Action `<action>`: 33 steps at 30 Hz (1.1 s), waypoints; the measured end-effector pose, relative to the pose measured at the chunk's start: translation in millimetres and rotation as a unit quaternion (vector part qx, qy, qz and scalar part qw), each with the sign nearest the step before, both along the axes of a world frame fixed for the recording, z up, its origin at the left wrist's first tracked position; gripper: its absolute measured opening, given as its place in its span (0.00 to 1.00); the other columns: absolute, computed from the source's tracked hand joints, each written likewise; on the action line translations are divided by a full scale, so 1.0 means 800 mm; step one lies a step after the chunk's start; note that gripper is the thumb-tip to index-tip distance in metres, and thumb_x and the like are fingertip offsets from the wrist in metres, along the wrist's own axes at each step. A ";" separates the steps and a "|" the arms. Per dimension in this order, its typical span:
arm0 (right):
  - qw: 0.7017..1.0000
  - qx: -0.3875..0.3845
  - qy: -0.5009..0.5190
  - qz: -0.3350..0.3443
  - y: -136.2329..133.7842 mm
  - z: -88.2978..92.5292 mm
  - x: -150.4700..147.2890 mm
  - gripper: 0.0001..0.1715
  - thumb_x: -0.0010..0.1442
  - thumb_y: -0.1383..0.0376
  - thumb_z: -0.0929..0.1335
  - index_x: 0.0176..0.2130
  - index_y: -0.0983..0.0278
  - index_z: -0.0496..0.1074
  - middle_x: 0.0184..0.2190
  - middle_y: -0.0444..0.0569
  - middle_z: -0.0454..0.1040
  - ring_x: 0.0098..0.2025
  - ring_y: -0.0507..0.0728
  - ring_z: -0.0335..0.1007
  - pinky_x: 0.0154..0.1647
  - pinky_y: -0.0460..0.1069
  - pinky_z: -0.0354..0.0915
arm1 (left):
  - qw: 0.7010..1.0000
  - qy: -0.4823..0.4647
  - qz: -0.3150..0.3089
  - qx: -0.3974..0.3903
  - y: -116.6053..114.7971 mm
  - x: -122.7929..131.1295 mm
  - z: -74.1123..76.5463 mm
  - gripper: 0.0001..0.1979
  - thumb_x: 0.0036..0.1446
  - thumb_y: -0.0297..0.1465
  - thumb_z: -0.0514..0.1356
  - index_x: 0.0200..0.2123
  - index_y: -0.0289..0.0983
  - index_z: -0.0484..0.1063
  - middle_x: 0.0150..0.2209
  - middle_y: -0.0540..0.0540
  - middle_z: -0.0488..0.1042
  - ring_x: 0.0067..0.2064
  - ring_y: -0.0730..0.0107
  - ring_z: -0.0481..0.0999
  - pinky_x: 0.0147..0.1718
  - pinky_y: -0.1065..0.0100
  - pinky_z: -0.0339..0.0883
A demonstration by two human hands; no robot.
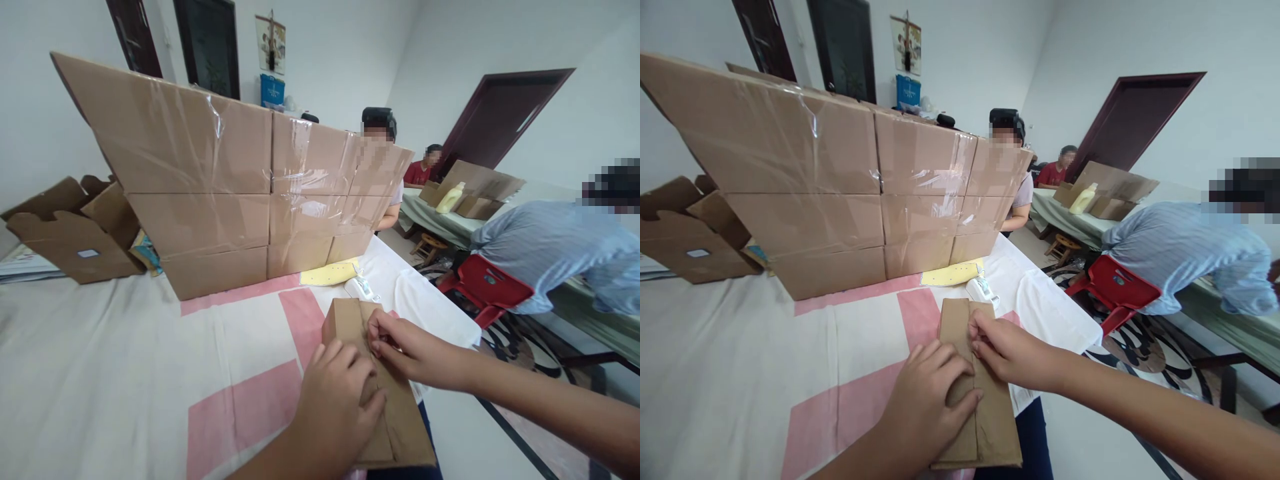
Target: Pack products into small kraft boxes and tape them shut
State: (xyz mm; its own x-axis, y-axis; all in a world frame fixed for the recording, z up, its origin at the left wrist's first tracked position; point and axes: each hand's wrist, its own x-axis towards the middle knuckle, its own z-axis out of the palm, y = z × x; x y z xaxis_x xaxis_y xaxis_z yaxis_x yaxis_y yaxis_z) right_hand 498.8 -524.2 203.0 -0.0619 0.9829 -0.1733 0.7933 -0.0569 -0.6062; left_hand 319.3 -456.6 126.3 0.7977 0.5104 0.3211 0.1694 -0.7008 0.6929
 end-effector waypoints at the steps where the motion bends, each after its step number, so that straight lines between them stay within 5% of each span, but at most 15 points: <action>1: 1.000 0.005 -0.013 0.005 -0.001 0.001 -0.002 0.03 0.72 0.66 0.59 0.41 0.60 0.58 0.33 0.45 0.69 0.33 0.54 0.63 0.36 0.49 0.61 | 1.000 0.003 0.012 -0.023 0.001 0.002 0.000 0.08 0.55 0.32 0.67 0.33 0.40 0.71 0.35 0.50 0.73 0.40 0.61 0.70 0.41 0.57 0.59; 10: 0.984 0.113 -0.086 0.110 -0.019 -0.018 -0.007 0.05 0.71 0.68 0.58 0.40 0.59 0.58 0.38 0.53 0.75 0.37 0.56 0.71 0.37 0.50 0.64 | 0.996 -0.010 0.029 -0.089 0.005 0.003 -0.003 0.05 0.59 0.32 0.63 0.36 0.40 0.69 0.38 0.50 0.74 0.43 0.60 0.70 0.43 0.57 0.59; 17: 0.951 0.174 -0.187 0.172 -0.023 -0.024 -0.003 0.08 0.68 0.71 0.58 0.40 0.60 0.62 0.34 0.49 0.74 0.34 0.56 0.65 0.35 0.50 0.61 | 0.999 -0.017 0.011 -0.046 0.010 0.000 0.004 0.06 0.65 0.32 0.58 0.34 0.40 0.70 0.36 0.50 0.75 0.41 0.62 0.72 0.43 0.58 0.59; 22: 0.941 0.196 -0.224 0.163 -0.023 -0.020 -0.010 0.09 0.71 0.69 0.57 0.39 0.61 0.63 0.32 0.50 0.74 0.32 0.56 0.65 0.33 0.50 0.59 | 1.000 -0.009 0.002 -0.020 0.011 -0.002 0.007 0.07 0.66 0.31 0.55 0.33 0.40 0.70 0.35 0.50 0.75 0.40 0.63 0.72 0.42 0.59 0.58; 33: 0.971 0.137 -0.175 0.083 -0.027 -0.011 -0.015 0.05 0.72 0.66 0.58 0.43 0.61 0.62 0.35 0.54 0.77 0.33 0.57 0.71 0.33 0.50 0.62 | 0.998 -0.023 0.020 -0.050 0.011 -0.002 0.013 0.04 0.63 0.32 0.59 0.34 0.40 0.68 0.34 0.52 0.75 0.39 0.63 0.72 0.40 0.59 0.56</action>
